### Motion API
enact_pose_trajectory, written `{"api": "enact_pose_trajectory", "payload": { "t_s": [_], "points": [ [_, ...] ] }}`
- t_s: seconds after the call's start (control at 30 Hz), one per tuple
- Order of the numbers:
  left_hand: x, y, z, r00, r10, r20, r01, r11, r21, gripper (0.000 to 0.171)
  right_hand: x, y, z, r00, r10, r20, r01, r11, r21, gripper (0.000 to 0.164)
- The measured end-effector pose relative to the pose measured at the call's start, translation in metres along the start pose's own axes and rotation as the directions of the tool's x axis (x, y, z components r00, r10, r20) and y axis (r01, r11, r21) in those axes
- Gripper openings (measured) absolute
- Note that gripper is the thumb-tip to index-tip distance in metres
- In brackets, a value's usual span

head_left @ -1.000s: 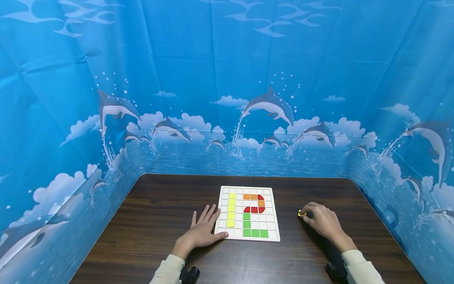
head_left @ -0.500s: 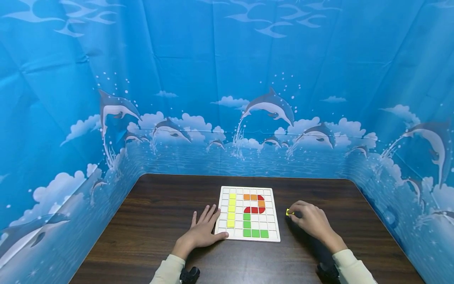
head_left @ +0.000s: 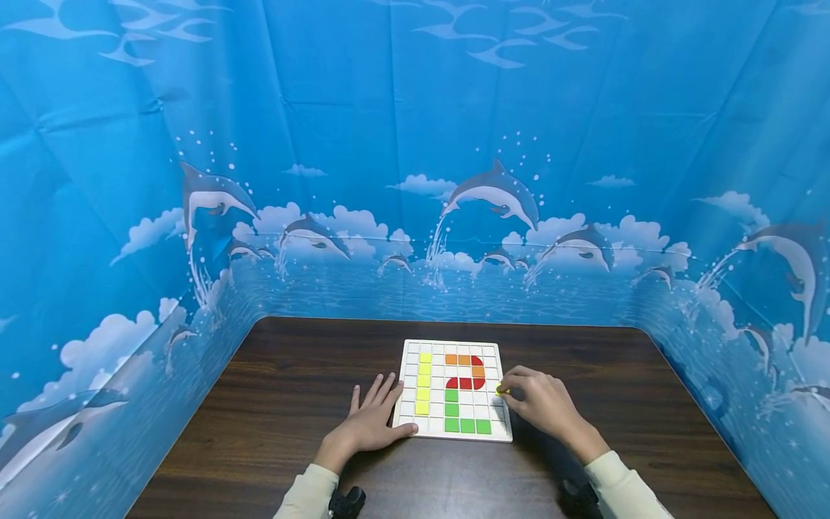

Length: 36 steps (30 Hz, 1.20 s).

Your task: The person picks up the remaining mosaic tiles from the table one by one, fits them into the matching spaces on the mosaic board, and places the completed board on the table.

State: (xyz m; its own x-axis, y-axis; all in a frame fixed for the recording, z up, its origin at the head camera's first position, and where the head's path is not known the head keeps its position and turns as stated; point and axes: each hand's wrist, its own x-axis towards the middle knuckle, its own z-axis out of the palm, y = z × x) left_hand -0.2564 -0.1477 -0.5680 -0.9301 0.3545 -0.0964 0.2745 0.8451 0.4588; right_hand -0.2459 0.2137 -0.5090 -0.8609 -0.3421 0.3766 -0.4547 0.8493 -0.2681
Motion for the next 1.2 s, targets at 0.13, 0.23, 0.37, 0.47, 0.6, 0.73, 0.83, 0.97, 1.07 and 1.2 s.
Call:
{"api": "enact_pose_trajectory", "payload": {
  "t_s": [0.13, 0.23, 0.37, 0.47, 0.6, 0.73, 0.83, 0.97, 1.07, 1.2],
  "points": [
    [0.0, -0.001, 0.001, 1.0, 0.002, -0.002, -0.002, 1.0, -0.002, 0.1, 0.006, -0.013, 0.003, 1.0, -0.021, 0.022, 0.021, 1.0, 0.0, 0.011],
    [0.0, -0.002, 0.002, 1.0, 0.001, 0.003, -0.001, 1.0, -0.002, 0.1, 0.01, -0.022, 0.005, 0.998, -0.047, 0.031, 0.047, 0.999, 0.002, 0.01],
    [0.0, -0.002, 0.002, 1.0, -0.003, 0.008, 0.003, 1.0, -0.002, 0.1, 0.015, -0.033, 0.009, 0.995, -0.089, 0.042, 0.089, 0.996, 0.006, 0.007],
    [-0.001, -0.001, 0.0, 1.0, -0.001, 0.009, 0.001, 1.0, -0.001, 0.101, 0.018, -0.04, 0.013, 0.99, -0.132, 0.043, 0.131, 0.991, 0.015, 0.006],
    [-0.001, 0.001, -0.001, 1.0, 0.003, 0.0, -0.003, 1.0, -0.002, 0.101, 0.023, -0.05, 0.017, 0.982, -0.188, 0.038, 0.186, 0.982, 0.032, 0.005],
    [-0.002, 0.002, -0.002, 1.0, -0.001, -0.001, 0.001, 1.0, -0.002, 0.1, 0.027, -0.06, 0.023, 0.975, -0.219, 0.046, 0.217, 0.975, 0.039, 0.005],
    [-0.006, 0.006, -0.008, 1.0, 0.004, 0.012, -0.003, 1.0, -0.003, 0.102, 0.029, -0.066, 0.028, 0.967, -0.249, 0.049, 0.246, 0.968, 0.051, 0.005],
    [-0.009, 0.01, -0.013, 1.0, 0.022, 0.018, -0.022, 1.0, -0.018, 0.105, 0.033, -0.073, 0.035, 0.957, -0.284, 0.059, 0.279, 0.957, 0.077, 0.004],
    [-0.009, 0.01, -0.012, 0.999, 0.034, 0.005, -0.034, 0.999, -0.022, 0.106, 0.034, -0.078, 0.041, 0.951, -0.3, 0.072, 0.293, 0.952, 0.088, 0.004],
    [-0.01, 0.014, -0.015, 1.0, 0.027, 0.016, -0.026, 1.0, -0.013, 0.105, 0.036, -0.085, 0.049, 0.943, -0.321, 0.094, 0.313, 0.946, 0.088, 0.005]
  ]
}}
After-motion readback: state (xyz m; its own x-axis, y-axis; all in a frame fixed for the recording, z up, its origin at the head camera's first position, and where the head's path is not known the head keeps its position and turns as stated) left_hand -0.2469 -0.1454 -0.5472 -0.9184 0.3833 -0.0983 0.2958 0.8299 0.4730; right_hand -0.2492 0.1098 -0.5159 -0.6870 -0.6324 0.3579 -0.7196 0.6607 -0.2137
